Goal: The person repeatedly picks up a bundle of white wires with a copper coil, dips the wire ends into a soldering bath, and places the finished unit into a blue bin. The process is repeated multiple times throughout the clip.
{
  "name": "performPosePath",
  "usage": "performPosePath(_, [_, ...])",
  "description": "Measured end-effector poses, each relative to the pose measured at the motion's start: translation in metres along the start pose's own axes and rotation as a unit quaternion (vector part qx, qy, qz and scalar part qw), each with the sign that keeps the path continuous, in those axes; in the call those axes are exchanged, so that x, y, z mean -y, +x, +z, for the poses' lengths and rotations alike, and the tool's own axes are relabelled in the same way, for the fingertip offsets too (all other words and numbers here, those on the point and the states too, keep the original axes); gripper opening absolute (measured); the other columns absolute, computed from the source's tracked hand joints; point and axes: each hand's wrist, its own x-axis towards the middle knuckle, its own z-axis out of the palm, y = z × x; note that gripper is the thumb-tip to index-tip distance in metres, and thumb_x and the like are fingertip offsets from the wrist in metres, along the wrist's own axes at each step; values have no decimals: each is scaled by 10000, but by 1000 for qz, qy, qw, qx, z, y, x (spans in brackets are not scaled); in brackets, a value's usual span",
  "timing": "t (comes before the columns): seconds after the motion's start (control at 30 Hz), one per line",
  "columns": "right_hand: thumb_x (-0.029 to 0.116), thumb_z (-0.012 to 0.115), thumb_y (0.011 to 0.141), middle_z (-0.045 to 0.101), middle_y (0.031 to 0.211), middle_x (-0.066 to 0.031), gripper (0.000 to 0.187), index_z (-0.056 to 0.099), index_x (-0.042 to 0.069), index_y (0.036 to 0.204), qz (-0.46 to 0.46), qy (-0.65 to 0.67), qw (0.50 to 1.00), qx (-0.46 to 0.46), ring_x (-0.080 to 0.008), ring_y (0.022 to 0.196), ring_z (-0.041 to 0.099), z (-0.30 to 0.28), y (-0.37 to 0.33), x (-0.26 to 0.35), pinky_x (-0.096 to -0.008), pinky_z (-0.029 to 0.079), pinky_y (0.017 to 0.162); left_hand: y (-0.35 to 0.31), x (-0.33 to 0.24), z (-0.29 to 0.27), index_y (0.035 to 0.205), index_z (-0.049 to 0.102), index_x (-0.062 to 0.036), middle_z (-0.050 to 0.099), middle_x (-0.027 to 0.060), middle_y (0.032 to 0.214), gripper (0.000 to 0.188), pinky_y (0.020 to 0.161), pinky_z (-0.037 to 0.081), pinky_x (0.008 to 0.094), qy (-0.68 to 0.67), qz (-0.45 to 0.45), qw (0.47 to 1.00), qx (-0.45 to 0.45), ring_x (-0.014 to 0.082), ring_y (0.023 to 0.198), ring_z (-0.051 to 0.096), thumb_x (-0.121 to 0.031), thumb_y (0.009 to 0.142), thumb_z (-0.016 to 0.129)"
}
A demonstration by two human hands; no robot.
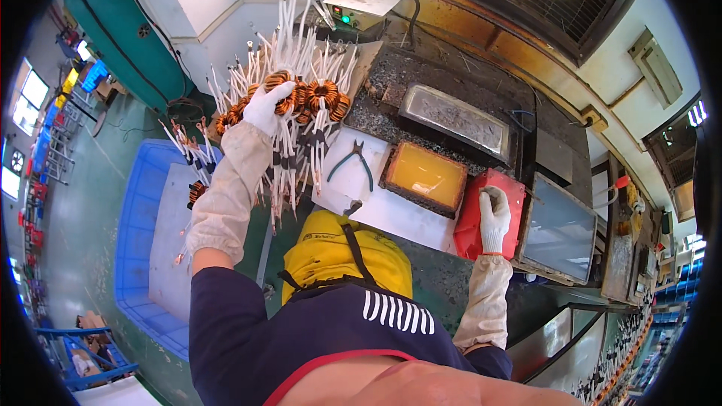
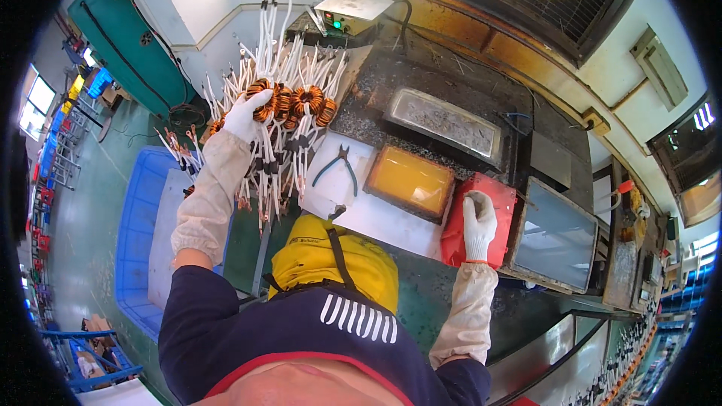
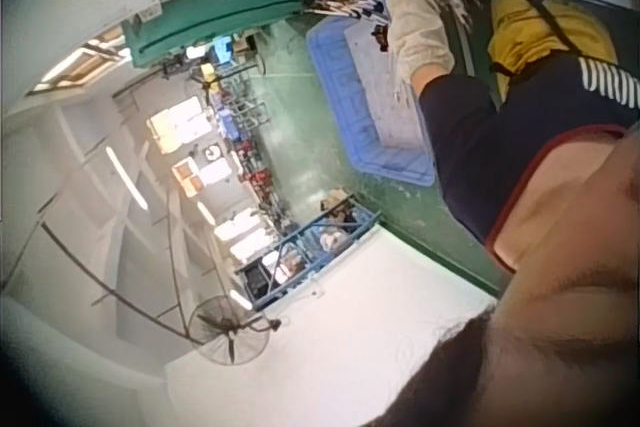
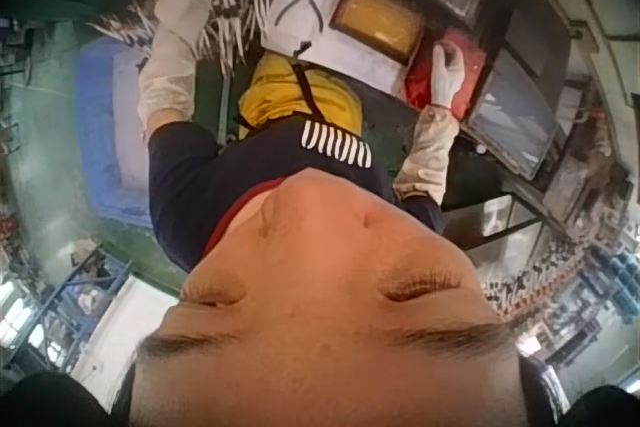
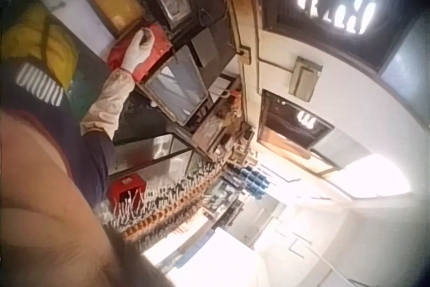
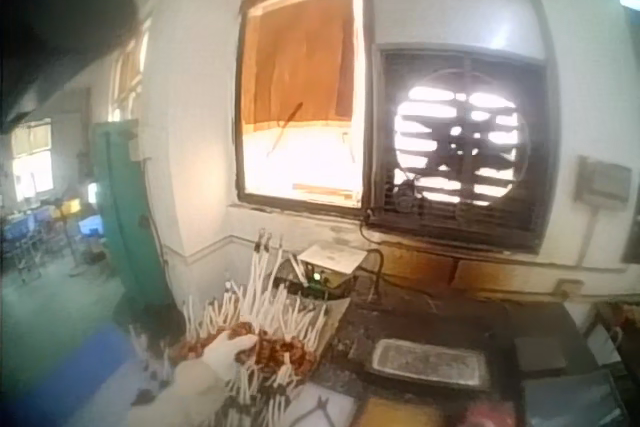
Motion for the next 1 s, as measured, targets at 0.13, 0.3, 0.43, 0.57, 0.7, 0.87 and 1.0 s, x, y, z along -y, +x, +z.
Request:
performPosePath(0.13, [77, 606, 918, 668, 1006, -60, 184, 611, 5, 1087, 0, 6, 1000, 6, -121, 929, 610, -4, 1, -9, -262, 485, 846, 39, 24, -17, 1145, 548, -30, 634, 83, 1005, 436, 689, 536, 325, 65, 73, 992, -77, 178, 847, 622, -114, 782, 773])
performPosePath(0.3, [72, 606, 916, 665, 991, -48, 176, 616, 7, 1079, 1, 13, 1000, 1, -109, 899, 604, -1, 0, -3, -253, 486, 823, 73, 50, -26, 1112, 562, -37, 631, 59, 944, 424, 664, 499, 293, 34, 94, 989, -109, 155, 796, 601, -128, 766, 789])
performPosePath(0.43, [71, 608, 913, 664, 981, -40, 170, 621, 10, 1071, 7, 11, 1000, 0, -101, 886, 602, 0, 1, -4, -244, 483, 816, 87, 61, -36, 1094, 573, -49, 635, 23, 888, 409, 619, 463, 268, 39, 111, 984, -137, 125, 720, 574, -147, 766, 797])
performPosePath(0.57, [74, 609, 911, 667, 975, -40, 163, 627, 15, 1063, 7, -2, 1000, -12, -96, 881, 602, 1, -1, -3, -240, 481, 809, 77, 57, -30, 1135, 567, -49, 622, 25, 902, 453, 622, 475, 275, 25, 95, 983, -156, 130, 724, 571, -158, 764, 802])
performPosePath(0.7, [78, 611, 911, 672, 963, -42, 154, 634, 16, 1050, 6, -29, 999, -25, -94, 871, 603, 1, 1, -6, -240, 483, 801, 73, 59, -31, 1105, 597, -28, 631, 53, 935, 427, 671, 500, 306, 97, 141, 972, -159, 159, 771, 590, -195, 766, 797])
performPosePath(0.87, [79, 616, 909, 674, 956, -43, 152, 639, 14, 1045, -1, -40, 999, -27, -98, 865, 605, 7, 1, 2, -247, 485, 793, 64, 74, -37, 966, 653, 26, 660, 188, 928, 542, 823, 480, 414, 414, 209, 852, -245, 337, 856, 628, -432, 715, 796])
performPosePath(1.0, [70, 611, 912, 672, 960, -45, 150, 635, 12, 1048, 1, -37, 999, -29, -102, 874, 604, 4, 2, -5, -249, 483, 801, 81, 89, -49, 985, 656, 19, 648, 209, 999, 581, 853, 470, 438, 455, 217, 819, -275, 359, 932, 614, -478, 715, 785])
